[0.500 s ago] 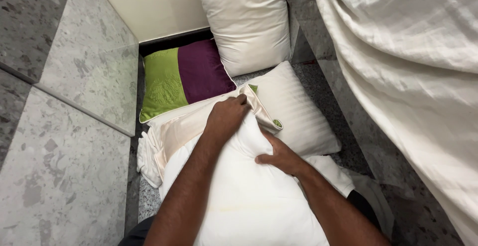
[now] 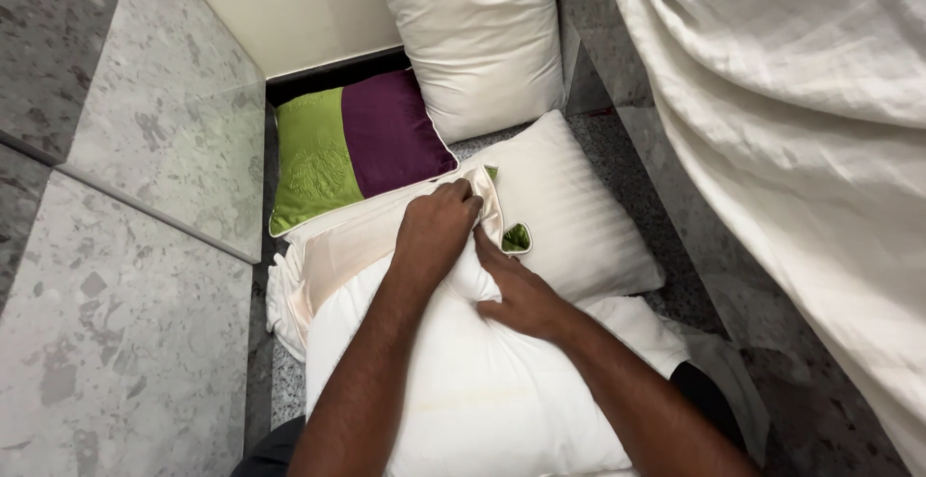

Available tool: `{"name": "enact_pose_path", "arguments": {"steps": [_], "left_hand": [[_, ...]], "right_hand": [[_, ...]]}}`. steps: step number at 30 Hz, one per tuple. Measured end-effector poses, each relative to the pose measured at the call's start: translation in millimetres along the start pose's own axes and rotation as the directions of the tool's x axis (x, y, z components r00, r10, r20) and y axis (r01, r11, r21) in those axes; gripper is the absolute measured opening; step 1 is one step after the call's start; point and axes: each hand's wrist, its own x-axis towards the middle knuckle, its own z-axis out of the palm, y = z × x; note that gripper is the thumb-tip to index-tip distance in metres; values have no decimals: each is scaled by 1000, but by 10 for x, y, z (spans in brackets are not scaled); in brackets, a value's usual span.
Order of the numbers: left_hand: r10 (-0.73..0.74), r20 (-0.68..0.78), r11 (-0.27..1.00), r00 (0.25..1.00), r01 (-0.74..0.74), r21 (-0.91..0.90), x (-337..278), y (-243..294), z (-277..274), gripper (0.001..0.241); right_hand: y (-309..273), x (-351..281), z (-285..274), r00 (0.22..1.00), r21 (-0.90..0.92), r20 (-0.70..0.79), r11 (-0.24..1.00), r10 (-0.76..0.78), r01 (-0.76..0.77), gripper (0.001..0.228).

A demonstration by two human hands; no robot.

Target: The person inserts a white pillow into a cream-colored pillowcase, smoothing the fabric and zipping the closure. They then handle a second pillow with a purple and green patterned cover, adjusting its position on the floor.

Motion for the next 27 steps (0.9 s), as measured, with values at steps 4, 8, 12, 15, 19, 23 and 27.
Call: {"name": "enact_pose_path", "arguments": {"steps": [4, 8, 12, 15, 19, 23, 27], "left_hand": [[5, 70, 1000, 998, -5, 5, 21, 1, 26, 11], [11, 99, 996, 995, -20, 88, 31, 16, 139, 15], [1, 144, 999, 990, -7, 43, 19, 54, 286, 17], [45, 130, 997, 990, -54, 63, 4, 70, 312, 17], [34, 14, 995, 999, -35, 88, -34, -50, 468, 27], [20, -59, 1000, 998, -21, -13, -28, -132, 374, 23], [105, -22, 994, 994, -106, -17, -79, -171, 417, 21]], "right_hand": [[-314, -8, -13, 998, -268, 40, 963, 49, -37, 100], [-599, 33, -61, 977, -437, 86, 888, 196, -140, 97], [-538, 65, -24, 960, -470, 79, 859, 270, -203, 91], [-440, 100, 11, 957, -449, 72, 866, 282, -221, 88], [-582, 141, -85, 950, -434, 88, 870, 298, -233, 90], [-522, 100, 23, 973, -485, 118, 867, 198, -118, 87], [-514, 87, 84, 991, -521, 96, 853, 98, -34, 80]]}}
